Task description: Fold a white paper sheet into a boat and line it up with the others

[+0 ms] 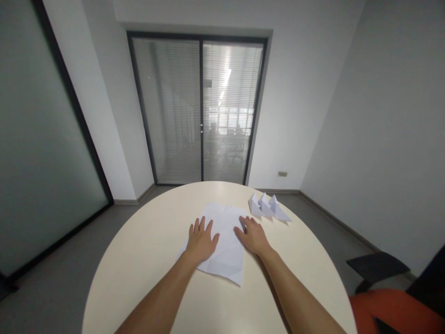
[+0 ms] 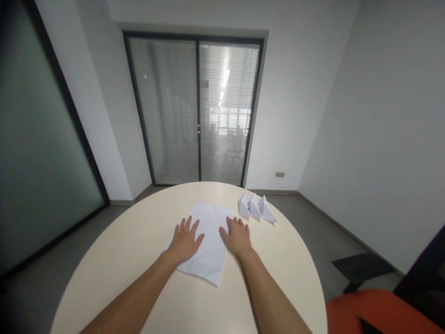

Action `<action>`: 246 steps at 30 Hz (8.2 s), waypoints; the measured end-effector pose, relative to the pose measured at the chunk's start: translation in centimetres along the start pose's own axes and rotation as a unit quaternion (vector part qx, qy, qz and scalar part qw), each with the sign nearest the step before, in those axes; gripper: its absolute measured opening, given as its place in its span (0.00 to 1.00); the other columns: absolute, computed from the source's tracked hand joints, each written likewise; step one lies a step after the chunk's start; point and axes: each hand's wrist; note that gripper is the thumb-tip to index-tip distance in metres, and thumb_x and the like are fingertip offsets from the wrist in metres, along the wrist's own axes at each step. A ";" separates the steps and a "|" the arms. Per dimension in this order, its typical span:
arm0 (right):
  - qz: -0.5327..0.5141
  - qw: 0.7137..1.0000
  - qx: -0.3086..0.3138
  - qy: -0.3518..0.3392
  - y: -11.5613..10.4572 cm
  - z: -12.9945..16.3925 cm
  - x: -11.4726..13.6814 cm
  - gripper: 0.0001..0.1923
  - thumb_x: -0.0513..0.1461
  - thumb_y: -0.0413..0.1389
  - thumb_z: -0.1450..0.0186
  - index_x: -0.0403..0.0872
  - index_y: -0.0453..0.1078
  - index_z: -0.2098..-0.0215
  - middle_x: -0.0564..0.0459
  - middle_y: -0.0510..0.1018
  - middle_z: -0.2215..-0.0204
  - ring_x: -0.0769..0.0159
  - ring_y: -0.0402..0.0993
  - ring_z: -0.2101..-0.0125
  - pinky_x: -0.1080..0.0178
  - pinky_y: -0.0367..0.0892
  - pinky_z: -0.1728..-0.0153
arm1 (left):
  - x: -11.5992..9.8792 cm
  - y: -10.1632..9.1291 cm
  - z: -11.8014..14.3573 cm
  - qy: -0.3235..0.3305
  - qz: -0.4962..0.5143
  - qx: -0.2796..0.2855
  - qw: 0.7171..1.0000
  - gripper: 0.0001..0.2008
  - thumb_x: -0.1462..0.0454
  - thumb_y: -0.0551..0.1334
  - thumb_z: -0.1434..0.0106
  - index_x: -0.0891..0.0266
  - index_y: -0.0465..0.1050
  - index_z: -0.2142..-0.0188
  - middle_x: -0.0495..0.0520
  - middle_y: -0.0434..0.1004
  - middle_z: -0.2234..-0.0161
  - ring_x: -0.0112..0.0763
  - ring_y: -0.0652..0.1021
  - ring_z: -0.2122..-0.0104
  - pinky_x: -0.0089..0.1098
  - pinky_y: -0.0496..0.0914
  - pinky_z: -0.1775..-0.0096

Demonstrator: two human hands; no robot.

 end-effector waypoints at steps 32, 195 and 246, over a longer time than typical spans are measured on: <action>-0.147 0.984 -0.093 0.048 -0.1 -1.2 -1.4 0.23 0.47 0.49 0.33 0.45 0.75 0.48 0.42 0.77 0.47 0.53 0.73 0.48 0.54 0.65 0.45 | 1.9 0.5 -2.3 -0.059 0.159 -0.121 0.978 0.13 0.69 0.57 0.38 0.61 0.75 0.55 0.59 0.73 0.48 0.40 0.72 0.47 0.40 0.64 0.41; -0.018 0.981 0.135 -0.137 -0.7 1.6 2.7 0.32 0.52 0.45 0.29 0.47 0.54 0.31 0.42 0.51 0.30 0.46 0.41 0.31 0.38 0.38 0.35 | -0.6 -0.8 -0.7 0.053 -0.022 0.006 0.998 0.20 0.63 0.53 0.29 0.63 0.68 0.41 0.61 0.68 0.38 0.46 0.67 0.39 0.45 0.62 0.40; -0.101 0.989 0.015 -0.110 -1.5 0.1 0.0 0.17 0.45 0.47 0.31 0.48 0.76 0.55 0.47 0.82 0.58 0.57 0.77 0.58 0.61 0.65 0.58 | 0.0 -3.0 -1.0 0.099 0.056 0.014 0.993 0.20 0.58 0.47 0.26 0.59 0.77 0.57 0.57 0.81 0.58 0.37 0.79 0.57 0.33 0.69 0.54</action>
Point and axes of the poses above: each hand's wrist, its own z-axis away from the middle knuckle, its own y-axis out of the palm, x = y × z
